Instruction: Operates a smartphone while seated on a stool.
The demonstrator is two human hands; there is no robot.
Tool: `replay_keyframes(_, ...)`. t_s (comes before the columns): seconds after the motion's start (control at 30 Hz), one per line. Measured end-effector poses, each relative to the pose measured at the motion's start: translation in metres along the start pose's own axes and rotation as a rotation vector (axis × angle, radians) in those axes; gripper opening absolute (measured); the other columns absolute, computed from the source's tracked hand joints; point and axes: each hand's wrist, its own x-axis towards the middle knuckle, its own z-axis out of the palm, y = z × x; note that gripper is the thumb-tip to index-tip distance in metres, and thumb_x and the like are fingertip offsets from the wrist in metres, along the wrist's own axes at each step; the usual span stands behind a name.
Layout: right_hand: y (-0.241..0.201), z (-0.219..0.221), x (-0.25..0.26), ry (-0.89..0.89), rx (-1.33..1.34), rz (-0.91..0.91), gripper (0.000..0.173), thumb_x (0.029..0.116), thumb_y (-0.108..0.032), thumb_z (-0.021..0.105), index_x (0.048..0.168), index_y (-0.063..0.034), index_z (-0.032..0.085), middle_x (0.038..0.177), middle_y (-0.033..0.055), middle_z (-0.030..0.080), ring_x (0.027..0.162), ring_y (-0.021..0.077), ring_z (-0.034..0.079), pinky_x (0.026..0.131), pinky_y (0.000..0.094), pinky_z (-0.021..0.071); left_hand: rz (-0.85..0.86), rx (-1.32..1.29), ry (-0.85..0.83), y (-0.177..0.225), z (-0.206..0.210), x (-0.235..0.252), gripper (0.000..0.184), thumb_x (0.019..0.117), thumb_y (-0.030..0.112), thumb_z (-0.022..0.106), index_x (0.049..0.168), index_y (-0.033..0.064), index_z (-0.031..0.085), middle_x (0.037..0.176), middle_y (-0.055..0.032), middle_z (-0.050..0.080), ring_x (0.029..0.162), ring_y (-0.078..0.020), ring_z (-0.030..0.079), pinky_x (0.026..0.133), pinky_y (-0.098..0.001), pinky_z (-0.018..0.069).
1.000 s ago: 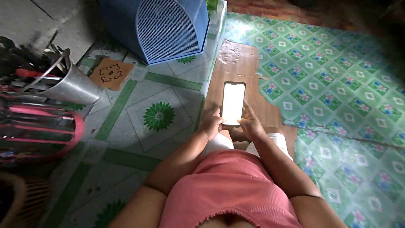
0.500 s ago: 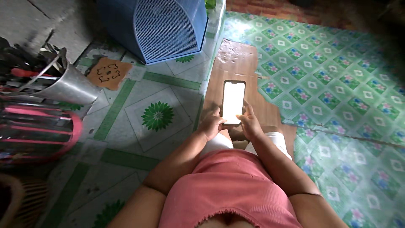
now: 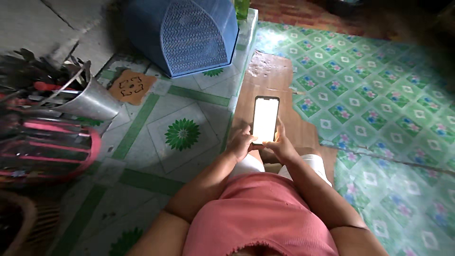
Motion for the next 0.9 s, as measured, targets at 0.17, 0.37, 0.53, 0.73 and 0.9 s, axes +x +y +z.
replay_keyframes(0.17, 0.0017, -0.0021, -0.001, -0.017, -0.012, -0.005, 0.112, 0.0775, 0.01, 0.068, 0.163, -0.0281, 0.007, 0.161, 0.0133, 0.032, 0.133, 0.0243, 0.054, 0.101, 0.0453, 0.0543, -0.01, 0.045, 0.025, 0.0009, 0.0014, 0.0002, 0.048, 0.0978, -0.006, 0.049, 0.143, 0.0028, 0.035, 0.127, -0.0218, 0.058, 0.105, -0.0323, 0.069, 0.086, -0.0492, 0.0619)
replay_keyframes(0.37, 0.0002, -0.0017, -0.0026, -0.031, 0.044, 0.003, 0.113, 0.0754, 0.009, 0.065, 0.163, -0.0294, 0.005, 0.163, 0.0123, 0.029, 0.137, 0.022, 0.05, 0.104, 0.0435, 0.0518, -0.016, 0.004, 0.025, 0.0018, 0.002, 0.0001, 0.042, 0.1005, -0.002, 0.04, 0.142, 0.003, 0.037, 0.126, -0.021, 0.059, 0.105, -0.0319, 0.068, 0.086, -0.0493, 0.061)
replay_keyframes(0.53, 0.0048, -0.0025, -0.0004, -0.005, 0.019, -0.015, 0.109, 0.0779, 0.012, 0.063, 0.163, -0.0266, 0.006, 0.16, 0.0133, 0.034, 0.132, 0.0239, 0.055, 0.101, 0.0443, 0.0542, -0.008, -0.018, 0.012, 0.001, 0.0005, -0.0003, 0.038, 0.1012, -0.001, 0.037, 0.139, 0.0017, 0.039, 0.124, -0.0212, 0.06, 0.104, -0.033, 0.069, 0.085, -0.0511, 0.0609)
replay_keyframes(0.73, 0.0057, -0.0069, -0.0004, -0.042, 0.15, -0.044, 0.1, 0.0795, 0.01, 0.054, 0.162, -0.0269, 0.013, 0.158, 0.0108, 0.037, 0.127, 0.0213, 0.057, 0.098, 0.0435, 0.0541, -0.008, -0.03, -0.001, 0.0015, 0.0, -0.0013, 0.044, 0.0961, -0.005, 0.039, 0.139, 0.0027, 0.038, 0.124, -0.0209, 0.059, 0.104, -0.0327, 0.068, 0.085, -0.0515, 0.0608)
replay_keyframes(0.9, 0.0072, -0.0052, 0.002, -0.023, 0.156, -0.063, 0.088, 0.0888, 0.012, 0.047, 0.162, -0.0239, 0.013, 0.153, 0.012, 0.044, 0.123, 0.0219, 0.061, 0.097, 0.0442, 0.0552, -0.002, -0.009, -0.039, 0.0007, -0.0019, -0.0013, 0.048, 0.0936, -0.006, 0.042, 0.14, 0.0025, 0.037, 0.126, -0.0211, 0.059, 0.107, -0.0328, 0.068, 0.089, -0.0517, 0.0601)
